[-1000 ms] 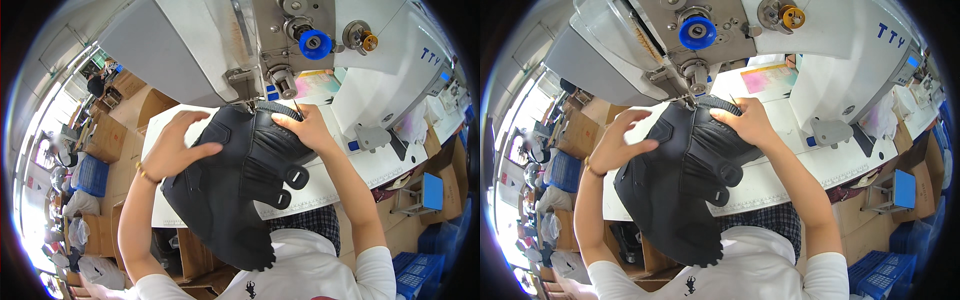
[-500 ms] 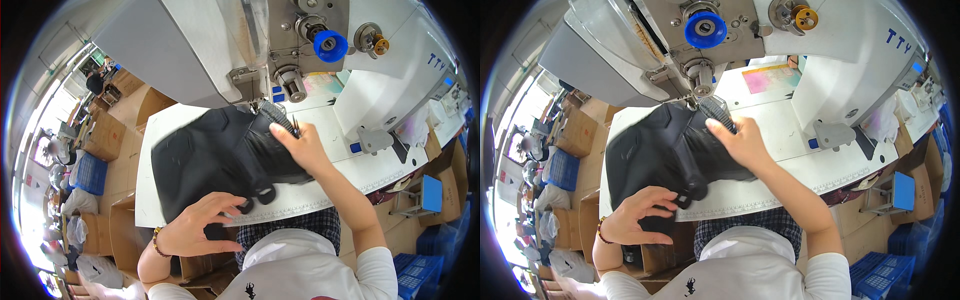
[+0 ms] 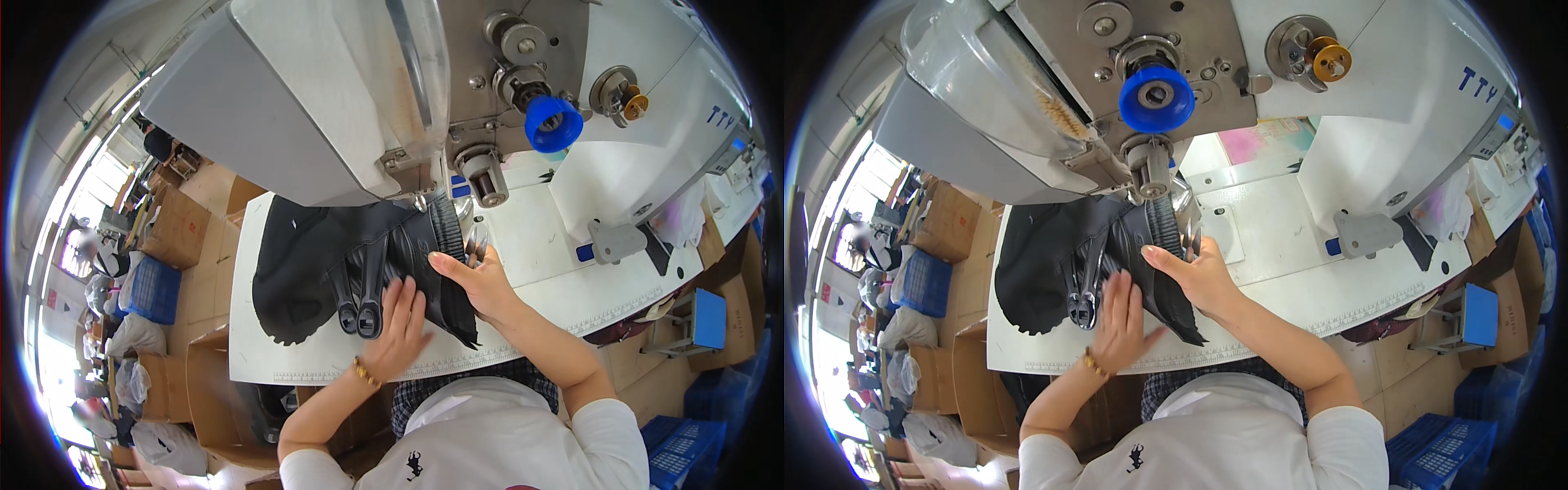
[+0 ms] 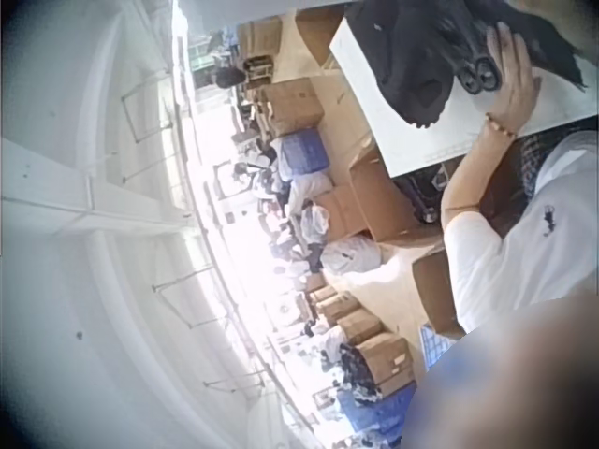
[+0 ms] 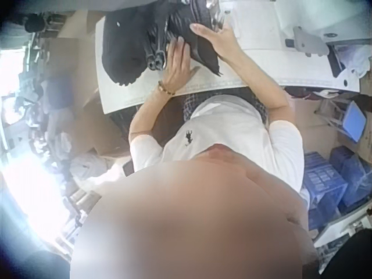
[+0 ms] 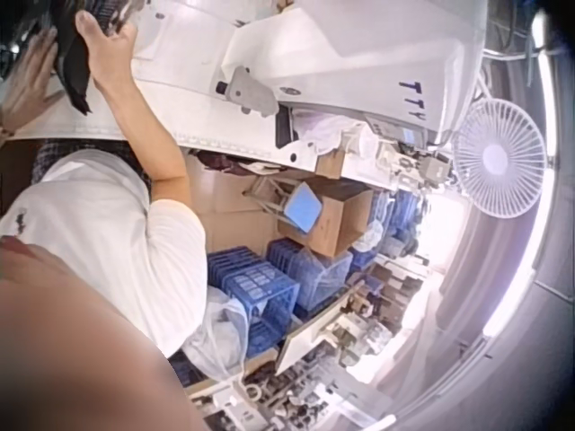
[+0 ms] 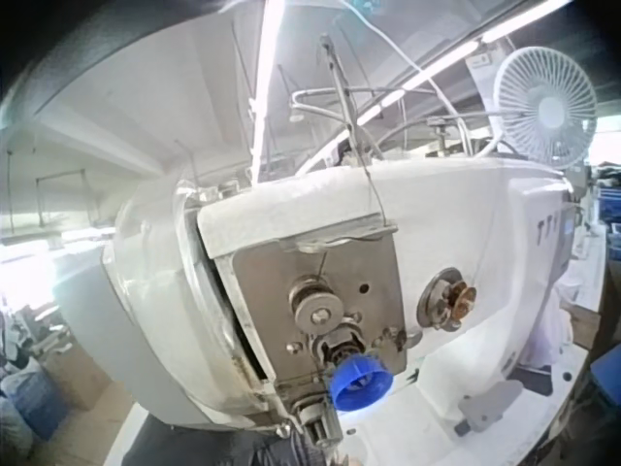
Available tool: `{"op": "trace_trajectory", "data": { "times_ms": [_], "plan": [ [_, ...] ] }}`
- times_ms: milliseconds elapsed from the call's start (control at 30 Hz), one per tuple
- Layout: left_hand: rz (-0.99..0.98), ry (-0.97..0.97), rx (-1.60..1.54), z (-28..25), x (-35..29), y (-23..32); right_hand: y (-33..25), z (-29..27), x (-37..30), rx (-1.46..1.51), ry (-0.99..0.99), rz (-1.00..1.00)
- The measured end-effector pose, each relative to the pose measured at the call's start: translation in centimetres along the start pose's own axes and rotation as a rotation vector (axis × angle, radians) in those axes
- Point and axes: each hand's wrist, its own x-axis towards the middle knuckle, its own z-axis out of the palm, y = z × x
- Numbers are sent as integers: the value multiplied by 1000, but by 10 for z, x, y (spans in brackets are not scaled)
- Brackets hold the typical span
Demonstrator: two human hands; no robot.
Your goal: Stitching components of a black leather shoe upper using an industrial sewing machine.
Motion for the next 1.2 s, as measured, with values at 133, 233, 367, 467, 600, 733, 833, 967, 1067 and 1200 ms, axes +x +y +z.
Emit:
{"op": "trace_trajectory", "data": {
  "times_ms": [133,233,367,467,600,733,833,967,1067,1200],
  "plan": [
    [135,212,120,7,38,-25,-3,-6,3,-1,-14,4],
    [180,148,101,-15,48,-29,-8,-12,4,-29,-24,66],
    [221,25,148,-43,57,-26,-10,-15,4,-386,-136,28],
    [297,-51,273,-50,62,-19,-8,-13,2,-379,-161,24],
    [306,-126,355,-51,63,-13,-8,-13,0,-322,-150,11],
    [298,-159,308,-54,65,-12,-12,-13,-3,-368,-150,36],
    [273,-193,301,-56,65,-7,-14,-11,-5,-390,-136,34],
    [220,-217,319,-59,67,1,-18,-9,-8,-364,-122,61],
    [211,-219,328,-60,69,5,-21,-11,-8,-351,-91,88],
    [197,-224,287,-61,71,7,-21,-15,-4,-418,-135,72]
  ]
}}
